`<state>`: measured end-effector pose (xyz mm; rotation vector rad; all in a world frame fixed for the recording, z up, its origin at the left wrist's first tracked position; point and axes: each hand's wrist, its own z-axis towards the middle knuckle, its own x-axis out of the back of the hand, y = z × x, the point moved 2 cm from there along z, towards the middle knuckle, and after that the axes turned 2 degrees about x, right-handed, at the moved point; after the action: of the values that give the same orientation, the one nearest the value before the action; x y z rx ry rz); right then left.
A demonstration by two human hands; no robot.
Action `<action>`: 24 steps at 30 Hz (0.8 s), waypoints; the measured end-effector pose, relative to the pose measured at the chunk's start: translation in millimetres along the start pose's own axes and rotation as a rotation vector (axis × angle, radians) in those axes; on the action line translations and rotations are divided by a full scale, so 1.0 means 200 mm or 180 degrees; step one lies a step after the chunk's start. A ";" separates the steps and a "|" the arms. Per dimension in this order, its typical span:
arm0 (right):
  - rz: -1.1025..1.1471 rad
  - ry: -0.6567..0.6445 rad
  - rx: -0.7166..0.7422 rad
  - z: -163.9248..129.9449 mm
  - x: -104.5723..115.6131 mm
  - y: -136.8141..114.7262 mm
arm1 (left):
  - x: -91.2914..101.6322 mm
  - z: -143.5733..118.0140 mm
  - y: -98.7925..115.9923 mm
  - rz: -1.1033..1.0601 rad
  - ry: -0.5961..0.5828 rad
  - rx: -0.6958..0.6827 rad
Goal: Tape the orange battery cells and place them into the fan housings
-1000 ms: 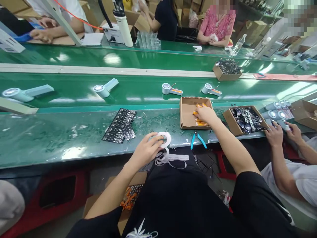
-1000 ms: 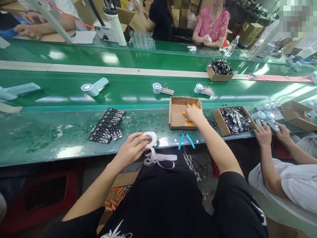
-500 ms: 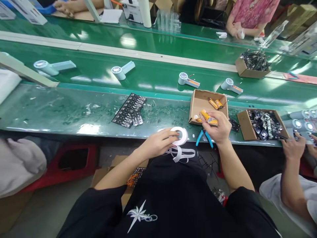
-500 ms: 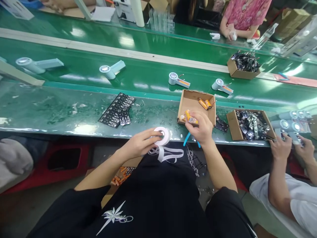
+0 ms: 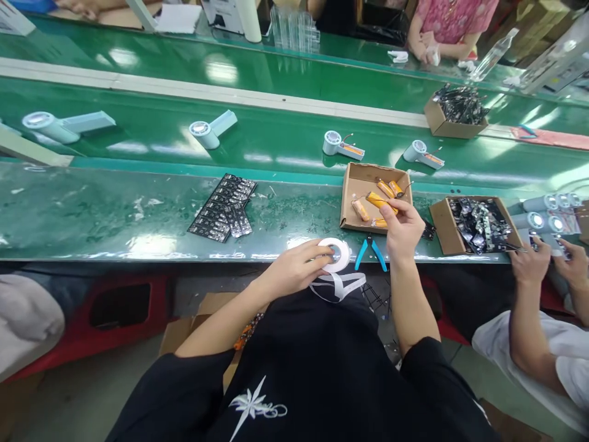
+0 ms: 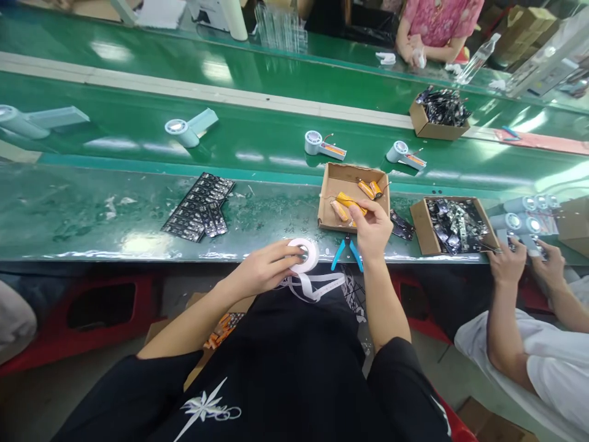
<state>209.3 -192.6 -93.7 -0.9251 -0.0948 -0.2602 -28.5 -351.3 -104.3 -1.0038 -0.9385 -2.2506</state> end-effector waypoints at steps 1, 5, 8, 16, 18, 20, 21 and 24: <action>0.0065 0.0116 0.0028 -0.03 0.00 -0.03 | 0.00 0.00 0.00 0.0055 0.0043 -0.0024; -0.0111 -0.0201 0.0287 -0.17 0.03 -0.17 | 0.01 0.00 0.00 0.0184 0.0056 -0.0122; -0.0168 -0.0265 0.0280 -0.23 0.04 -0.23 | 0.02 -0.01 -0.01 0.0238 -0.0035 -0.0118; -0.0159 -0.0026 -0.0038 -0.32 0.03 -0.26 | 0.01 -0.01 -0.01 0.0705 -0.0086 -0.0042; -0.0331 -0.0258 -0.0291 -0.36 0.03 -0.26 | 0.01 -0.01 -0.01 0.0880 -0.0043 -0.0058; -0.0351 -0.0697 -0.0450 -0.39 0.02 -0.26 | 0.02 -0.01 -0.01 0.0915 -0.0010 -0.0059; -0.0298 -0.0915 -0.0507 -0.39 0.02 -0.25 | 0.02 -0.01 -0.01 0.0872 -0.0027 -0.0046; 0.0099 -0.1480 -0.0854 -0.37 0.04 -0.22 | 0.03 -0.01 -0.02 0.0689 -0.0206 0.0086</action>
<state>203.9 -278.2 -102.3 -1.2409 -0.4830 -0.0236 -35.3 -351.5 -101.6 -1.1156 -0.8411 -2.0329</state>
